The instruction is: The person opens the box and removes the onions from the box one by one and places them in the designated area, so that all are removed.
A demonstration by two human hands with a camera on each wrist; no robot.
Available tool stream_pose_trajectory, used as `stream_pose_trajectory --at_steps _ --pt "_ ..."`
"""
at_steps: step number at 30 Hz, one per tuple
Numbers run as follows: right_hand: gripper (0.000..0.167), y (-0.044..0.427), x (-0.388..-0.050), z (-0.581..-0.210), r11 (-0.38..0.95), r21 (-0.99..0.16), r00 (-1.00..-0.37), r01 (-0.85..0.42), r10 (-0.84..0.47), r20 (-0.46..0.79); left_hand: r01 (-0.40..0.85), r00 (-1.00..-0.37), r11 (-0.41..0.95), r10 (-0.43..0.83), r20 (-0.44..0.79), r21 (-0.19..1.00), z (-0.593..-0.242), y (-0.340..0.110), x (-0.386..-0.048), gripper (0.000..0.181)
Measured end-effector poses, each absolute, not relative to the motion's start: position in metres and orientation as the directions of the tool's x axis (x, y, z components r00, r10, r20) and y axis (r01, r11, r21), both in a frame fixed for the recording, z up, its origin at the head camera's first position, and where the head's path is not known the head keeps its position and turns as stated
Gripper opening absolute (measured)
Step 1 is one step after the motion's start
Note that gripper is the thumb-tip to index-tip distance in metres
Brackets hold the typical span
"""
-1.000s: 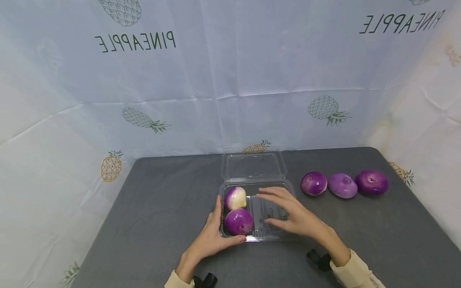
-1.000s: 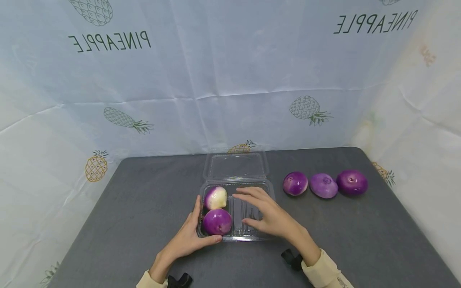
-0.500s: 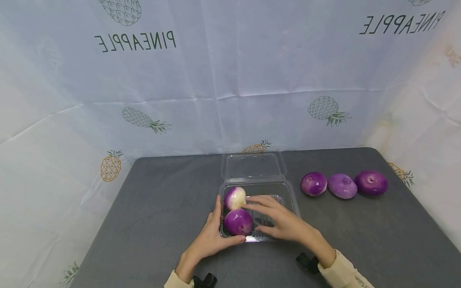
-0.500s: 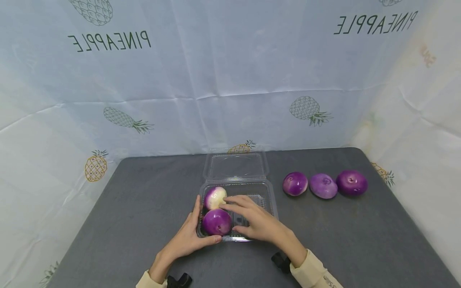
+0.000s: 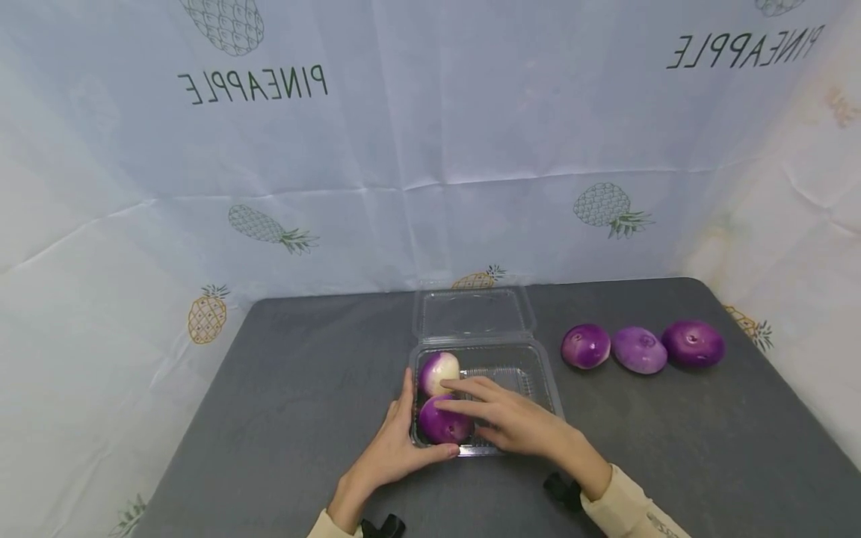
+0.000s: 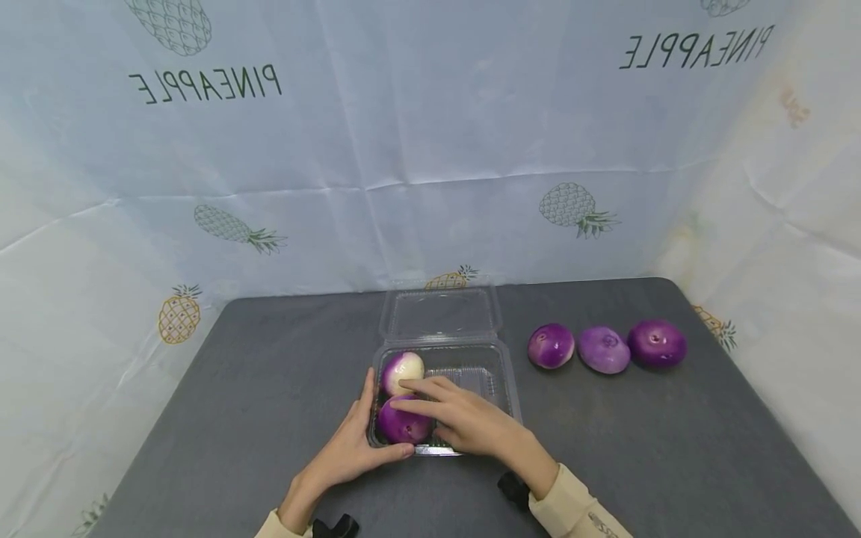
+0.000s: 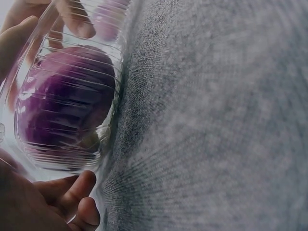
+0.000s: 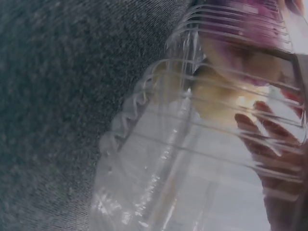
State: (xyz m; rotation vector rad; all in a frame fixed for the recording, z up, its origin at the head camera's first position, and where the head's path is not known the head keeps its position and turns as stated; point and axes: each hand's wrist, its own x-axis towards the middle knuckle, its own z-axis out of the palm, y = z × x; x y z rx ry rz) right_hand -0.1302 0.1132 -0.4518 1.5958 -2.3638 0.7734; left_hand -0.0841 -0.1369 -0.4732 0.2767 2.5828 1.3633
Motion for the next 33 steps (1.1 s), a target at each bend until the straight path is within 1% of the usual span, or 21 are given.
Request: stream_pose_trajectory --at_steps 4,9,14,19,26,29,33 --pt "0.084 0.111 -0.132 -0.453 0.254 -0.309 -0.369 -0.917 -0.834 0.411 0.063 -0.96 0.557 0.26 -0.102 0.828 -0.474 -0.137 -0.083 0.136" --pt "0.082 0.108 -0.135 -0.453 0.237 -0.306 -0.346 -0.922 -0.86 0.375 0.063 -0.96 0.558 0.26 -0.103 0.828 -0.476 -0.138 -0.082 0.136" --pt "0.08 0.107 -0.136 -0.452 0.247 -0.309 -0.349 -0.919 -0.874 0.339 0.064 -0.96 0.558 0.26 -0.101 0.828 -0.477 -0.137 -0.082 0.136" --pt "0.073 0.106 -0.138 -0.453 0.268 -0.301 -0.361 -0.915 -0.877 0.317 0.062 -0.96 0.559 0.259 -0.104 0.827 -0.476 -0.137 -0.082 0.136" --pt "0.075 0.103 -0.141 -0.456 0.294 -0.195 -0.345 -0.936 -0.879 0.33 0.061 -0.961 0.552 0.258 -0.101 0.832 -0.475 -0.137 -0.083 0.136" --pt "0.072 0.102 -0.142 -0.457 0.299 -0.143 -0.331 -0.943 -0.878 0.345 0.058 -0.96 0.549 0.26 -0.105 0.834 -0.475 -0.137 -0.084 0.136" --pt "0.073 0.102 -0.145 -0.459 0.299 -0.121 -0.323 -0.946 -0.871 0.37 0.056 -0.959 0.544 0.264 -0.107 0.838 -0.475 -0.137 -0.084 0.136"
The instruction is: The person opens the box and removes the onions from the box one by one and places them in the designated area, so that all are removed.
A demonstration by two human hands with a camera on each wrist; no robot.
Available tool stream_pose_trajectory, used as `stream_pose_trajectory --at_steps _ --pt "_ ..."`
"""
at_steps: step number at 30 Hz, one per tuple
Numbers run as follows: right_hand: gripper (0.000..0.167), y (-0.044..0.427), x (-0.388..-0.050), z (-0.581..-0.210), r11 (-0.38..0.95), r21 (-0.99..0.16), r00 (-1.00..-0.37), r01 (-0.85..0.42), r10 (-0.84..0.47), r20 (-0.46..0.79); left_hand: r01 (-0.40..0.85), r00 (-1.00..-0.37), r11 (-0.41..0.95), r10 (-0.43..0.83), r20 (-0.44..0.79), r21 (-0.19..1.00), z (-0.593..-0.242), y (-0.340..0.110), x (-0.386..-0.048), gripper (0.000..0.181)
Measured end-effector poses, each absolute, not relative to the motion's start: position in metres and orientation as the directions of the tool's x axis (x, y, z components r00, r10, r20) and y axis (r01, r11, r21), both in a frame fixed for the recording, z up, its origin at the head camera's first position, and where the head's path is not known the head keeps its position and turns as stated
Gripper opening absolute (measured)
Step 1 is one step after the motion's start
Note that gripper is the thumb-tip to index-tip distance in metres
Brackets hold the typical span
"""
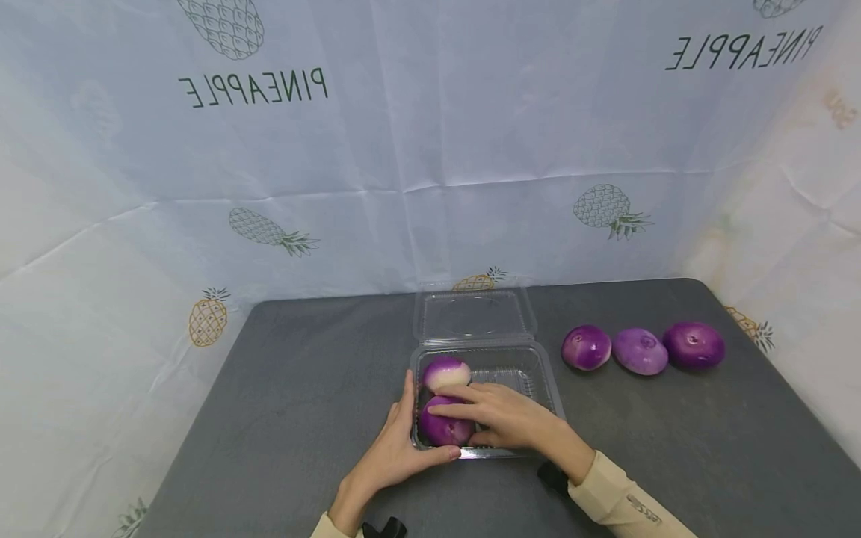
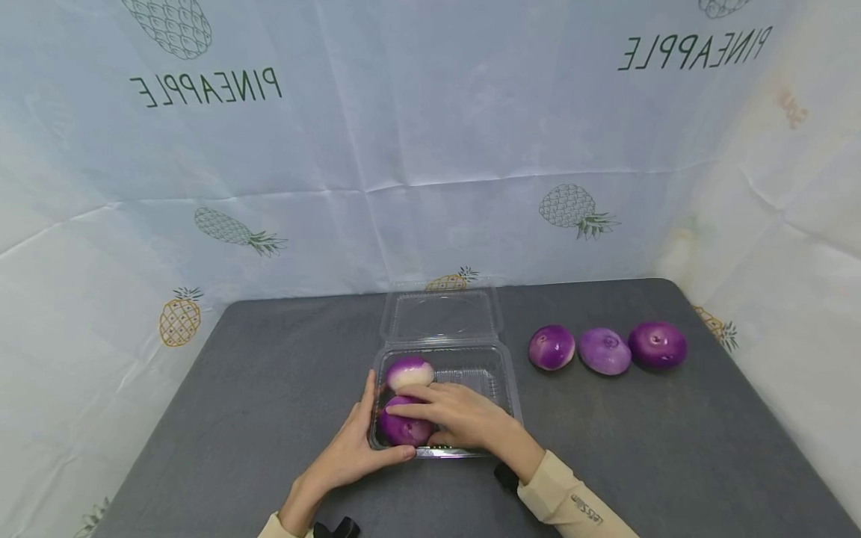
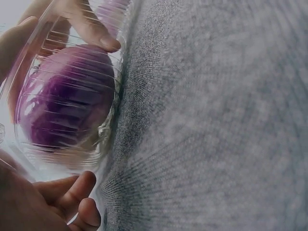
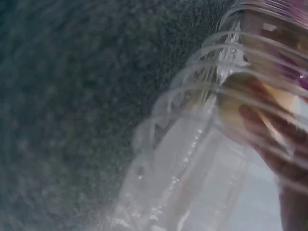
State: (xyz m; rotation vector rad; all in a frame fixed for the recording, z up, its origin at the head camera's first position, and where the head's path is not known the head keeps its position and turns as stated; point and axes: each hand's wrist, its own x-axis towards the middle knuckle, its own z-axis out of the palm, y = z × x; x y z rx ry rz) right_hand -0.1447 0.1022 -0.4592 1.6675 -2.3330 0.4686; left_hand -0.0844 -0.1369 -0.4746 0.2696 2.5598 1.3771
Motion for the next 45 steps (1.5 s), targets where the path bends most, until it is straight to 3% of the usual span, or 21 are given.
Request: stream_pose_trajectory --at_steps 8,21,34,45 --pt "0.082 0.11 -0.148 -0.458 0.292 -0.24 -0.366 -0.926 -0.85 0.379 0.071 -0.958 0.54 0.271 -0.094 0.839 -0.475 -0.137 -0.086 0.136" --pt "0.085 0.119 -0.146 -0.453 0.342 -0.31 -0.453 -0.887 -0.777 0.437 0.089 -0.962 0.548 0.263 -0.071 0.832 -0.474 -0.136 -0.086 0.137" --pt "0.084 0.128 -0.141 -0.444 0.417 -0.351 -0.536 -0.839 -0.744 0.398 0.078 -0.959 0.533 0.272 -0.083 0.842 -0.475 -0.135 -0.085 0.136" --pt "0.086 0.141 -0.144 -0.44 0.413 -0.34 -0.533 -0.845 -0.711 0.459 0.073 -0.961 0.542 0.262 -0.086 0.837 -0.474 -0.135 -0.085 0.137"
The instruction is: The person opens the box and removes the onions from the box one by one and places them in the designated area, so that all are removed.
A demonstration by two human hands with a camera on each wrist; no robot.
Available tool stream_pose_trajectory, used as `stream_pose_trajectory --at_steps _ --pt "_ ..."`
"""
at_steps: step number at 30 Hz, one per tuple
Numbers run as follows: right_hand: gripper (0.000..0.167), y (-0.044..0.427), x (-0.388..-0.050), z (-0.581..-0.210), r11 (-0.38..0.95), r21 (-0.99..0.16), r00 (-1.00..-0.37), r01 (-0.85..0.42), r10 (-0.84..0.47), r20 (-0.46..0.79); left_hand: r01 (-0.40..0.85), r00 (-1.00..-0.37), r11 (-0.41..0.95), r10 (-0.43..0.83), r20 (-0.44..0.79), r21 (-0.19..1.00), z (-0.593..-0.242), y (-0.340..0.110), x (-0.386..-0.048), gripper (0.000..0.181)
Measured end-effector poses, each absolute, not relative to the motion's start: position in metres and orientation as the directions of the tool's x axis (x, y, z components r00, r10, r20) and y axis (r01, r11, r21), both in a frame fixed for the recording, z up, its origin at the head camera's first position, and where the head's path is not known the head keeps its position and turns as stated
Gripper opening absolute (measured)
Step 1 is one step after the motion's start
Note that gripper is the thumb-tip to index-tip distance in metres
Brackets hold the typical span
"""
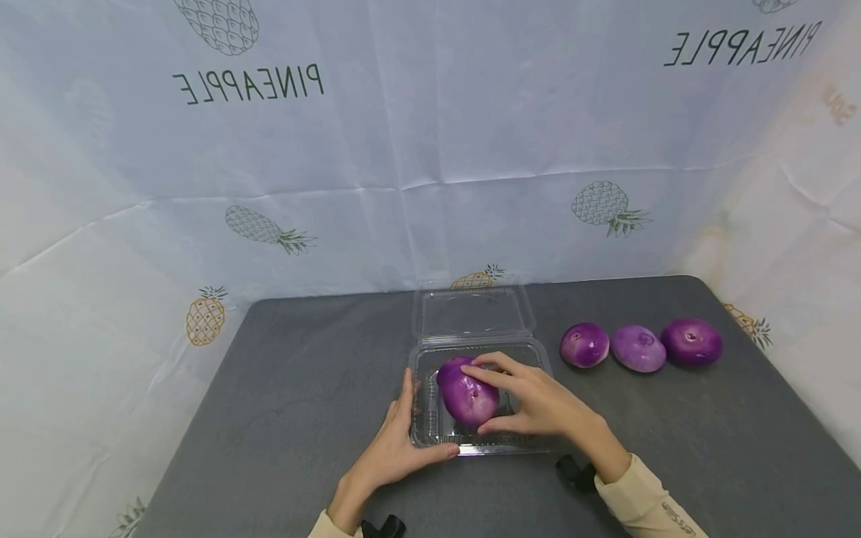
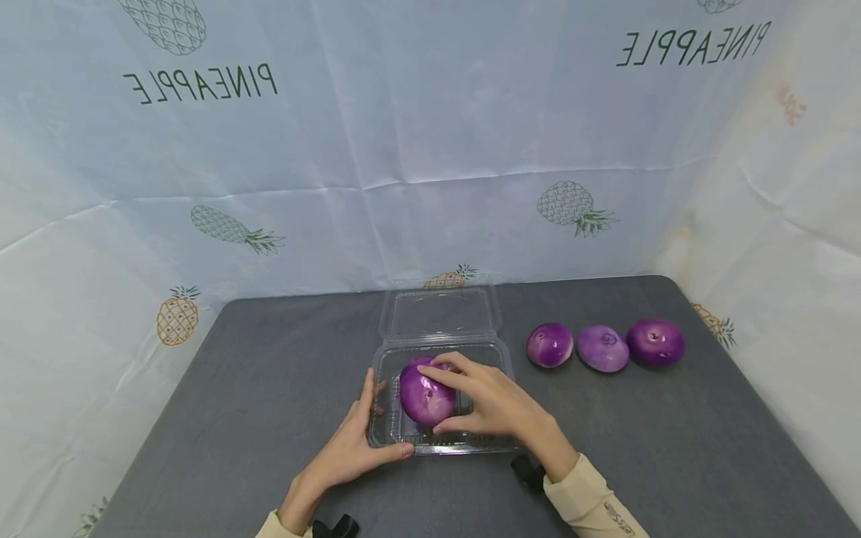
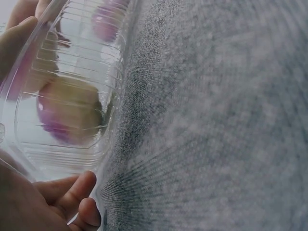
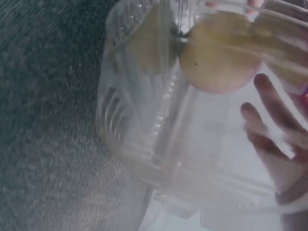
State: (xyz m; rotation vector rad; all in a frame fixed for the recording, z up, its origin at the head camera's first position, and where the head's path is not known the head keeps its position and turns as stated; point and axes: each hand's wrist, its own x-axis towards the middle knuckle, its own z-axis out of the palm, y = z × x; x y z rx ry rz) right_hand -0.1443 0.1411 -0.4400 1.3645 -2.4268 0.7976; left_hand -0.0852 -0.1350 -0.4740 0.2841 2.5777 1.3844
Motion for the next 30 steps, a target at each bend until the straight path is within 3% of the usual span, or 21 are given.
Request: stream_pose_trajectory --at_steps 30 --pt "0.088 0.175 -0.14 -0.43 0.529 -0.373 -0.643 -0.762 -0.549 0.534 0.074 -0.968 0.547 0.241 -0.072 0.834 -0.475 -0.134 -0.085 0.138"
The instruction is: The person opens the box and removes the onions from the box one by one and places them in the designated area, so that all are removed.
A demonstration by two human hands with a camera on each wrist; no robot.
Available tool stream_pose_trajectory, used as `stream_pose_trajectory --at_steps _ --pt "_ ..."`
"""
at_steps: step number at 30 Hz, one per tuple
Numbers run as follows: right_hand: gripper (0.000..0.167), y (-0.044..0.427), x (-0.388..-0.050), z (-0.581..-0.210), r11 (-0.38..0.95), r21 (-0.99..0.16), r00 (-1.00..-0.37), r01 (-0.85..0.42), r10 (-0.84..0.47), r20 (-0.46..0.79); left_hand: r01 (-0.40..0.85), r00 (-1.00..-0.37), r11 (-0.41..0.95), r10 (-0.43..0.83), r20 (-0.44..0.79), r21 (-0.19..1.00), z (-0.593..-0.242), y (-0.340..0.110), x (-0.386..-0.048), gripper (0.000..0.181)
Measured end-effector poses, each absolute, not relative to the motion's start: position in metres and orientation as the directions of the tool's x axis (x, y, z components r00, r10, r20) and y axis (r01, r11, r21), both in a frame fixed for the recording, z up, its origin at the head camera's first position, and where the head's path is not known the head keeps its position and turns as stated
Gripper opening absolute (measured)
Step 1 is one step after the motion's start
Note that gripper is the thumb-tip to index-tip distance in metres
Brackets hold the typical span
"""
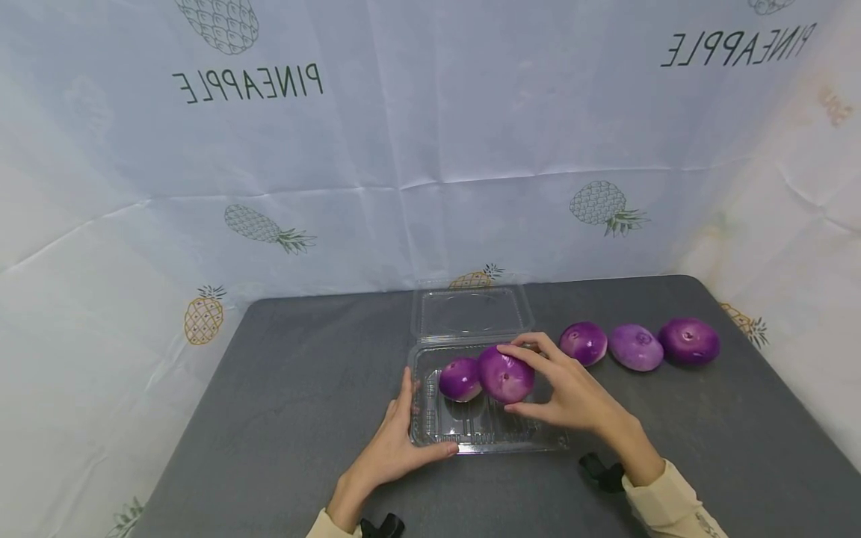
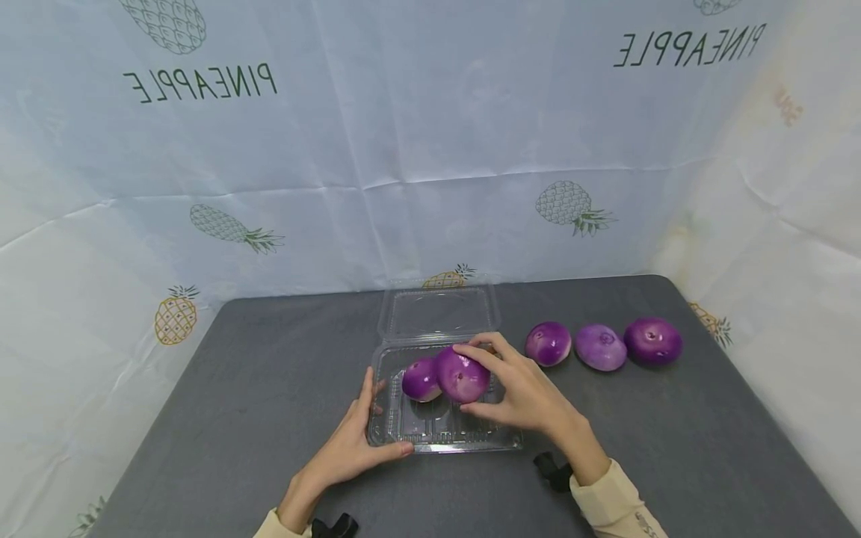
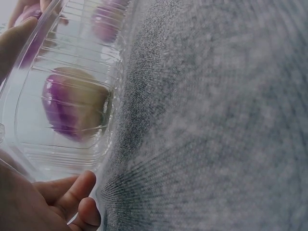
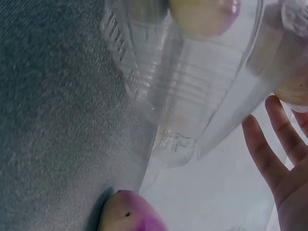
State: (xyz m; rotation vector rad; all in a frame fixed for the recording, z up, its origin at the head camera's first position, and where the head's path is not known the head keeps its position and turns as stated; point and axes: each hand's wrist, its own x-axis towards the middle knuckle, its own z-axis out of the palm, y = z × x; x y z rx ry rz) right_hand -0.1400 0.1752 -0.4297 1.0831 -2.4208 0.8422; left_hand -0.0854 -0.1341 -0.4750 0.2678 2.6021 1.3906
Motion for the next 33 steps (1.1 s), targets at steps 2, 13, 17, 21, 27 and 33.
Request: stream_pose_trajectory --at_steps 2,13,17,21,27,33 --pt "0.09 0.177 -0.14 -0.429 0.542 -0.376 -0.653 -0.752 -0.532 0.539 0.074 -0.968 0.547 0.24 -0.072 0.834 -0.475 -0.134 -0.086 0.138" --pt "0.095 0.189 -0.139 -0.427 0.599 -0.349 -0.671 -0.721 -0.478 0.566 0.073 -0.967 0.545 0.243 -0.074 0.835 -0.476 -0.135 -0.086 0.138" --pt "0.095 0.196 -0.138 -0.426 0.617 -0.341 -0.677 -0.709 -0.461 0.573 0.072 -0.967 0.543 0.244 -0.075 0.837 -0.475 -0.134 -0.086 0.139" --pt "0.096 0.204 -0.136 -0.427 0.635 -0.342 -0.689 -0.692 -0.442 0.574 0.073 -0.967 0.544 0.243 -0.074 0.836 -0.476 -0.135 -0.086 0.139" --pt "0.097 0.214 -0.133 -0.429 0.642 -0.342 -0.688 -0.686 -0.42 0.592 0.078 -0.967 0.539 0.247 -0.069 0.838 -0.477 -0.135 -0.086 0.14" --pt "0.099 0.223 -0.129 -0.43 0.646 -0.364 -0.703 -0.671 -0.399 0.588 0.082 -0.966 0.538 0.25 -0.065 0.839 -0.477 -0.135 -0.086 0.14"
